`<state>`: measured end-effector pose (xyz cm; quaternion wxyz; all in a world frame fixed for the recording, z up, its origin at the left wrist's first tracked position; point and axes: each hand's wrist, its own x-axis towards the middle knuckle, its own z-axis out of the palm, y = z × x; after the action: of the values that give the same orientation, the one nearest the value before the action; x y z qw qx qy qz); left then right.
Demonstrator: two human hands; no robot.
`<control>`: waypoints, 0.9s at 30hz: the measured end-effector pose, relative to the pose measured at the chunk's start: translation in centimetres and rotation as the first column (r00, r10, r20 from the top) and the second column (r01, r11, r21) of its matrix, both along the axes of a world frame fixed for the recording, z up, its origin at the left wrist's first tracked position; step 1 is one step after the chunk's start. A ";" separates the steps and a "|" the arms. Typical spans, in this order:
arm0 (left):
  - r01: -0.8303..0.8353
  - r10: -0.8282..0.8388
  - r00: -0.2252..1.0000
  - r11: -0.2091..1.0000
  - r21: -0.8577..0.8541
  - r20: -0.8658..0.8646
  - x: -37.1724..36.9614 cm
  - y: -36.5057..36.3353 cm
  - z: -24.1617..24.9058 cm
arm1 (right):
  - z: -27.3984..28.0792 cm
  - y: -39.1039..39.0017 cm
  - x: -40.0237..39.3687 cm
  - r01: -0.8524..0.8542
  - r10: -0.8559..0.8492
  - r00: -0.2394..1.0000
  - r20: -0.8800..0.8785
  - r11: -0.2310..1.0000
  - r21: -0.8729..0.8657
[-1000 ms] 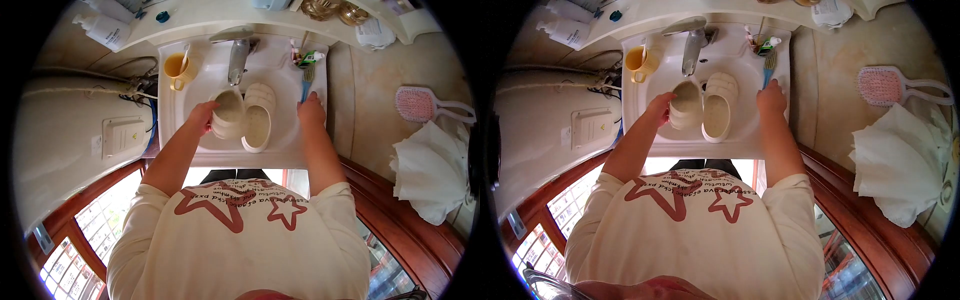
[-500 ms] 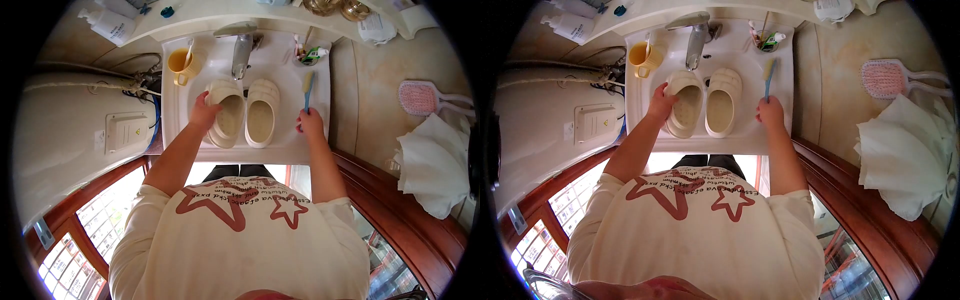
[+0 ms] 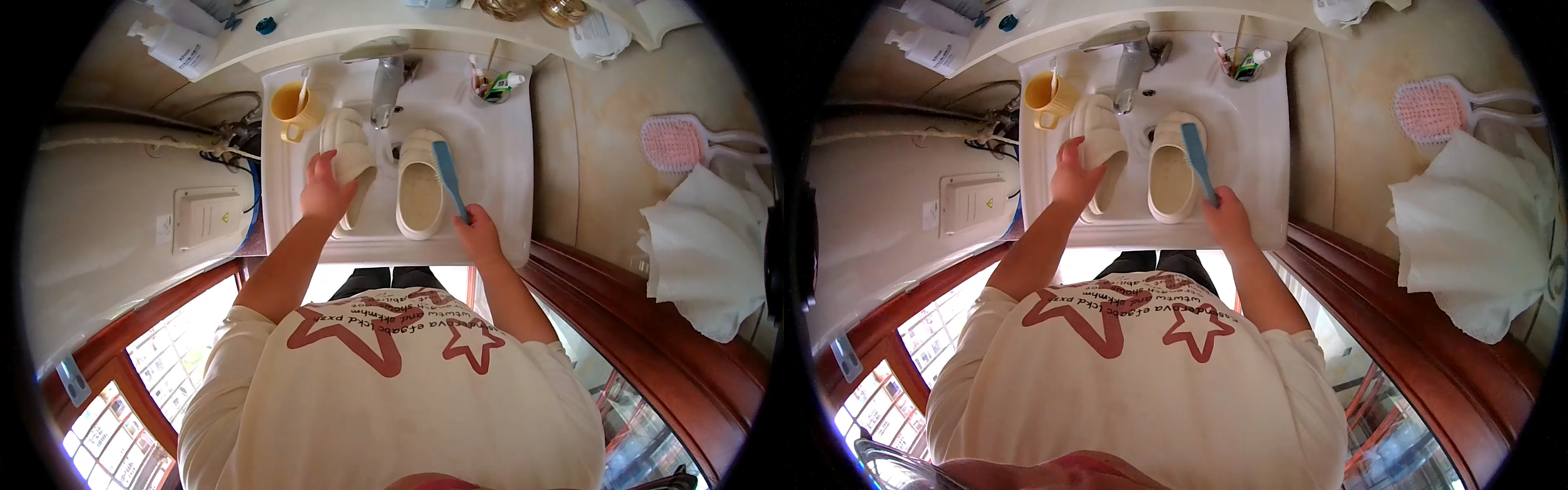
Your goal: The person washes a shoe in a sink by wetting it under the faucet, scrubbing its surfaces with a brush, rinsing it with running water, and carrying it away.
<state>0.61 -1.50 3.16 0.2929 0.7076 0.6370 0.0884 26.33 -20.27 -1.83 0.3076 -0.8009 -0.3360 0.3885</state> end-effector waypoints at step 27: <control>0.020 -0.157 0.959 0.867 0.497 0.234 -3.4 -1.9 -3.6 | 12.5 23.7 -2.8 -0.637 0.291 0.676 0.677 0.693 0.338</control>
<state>-2.80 -3.36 -0.46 0.1908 0.7688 0.5148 0.3278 23.52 3.43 10.64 0.2923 -0.6353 -0.7102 0.0819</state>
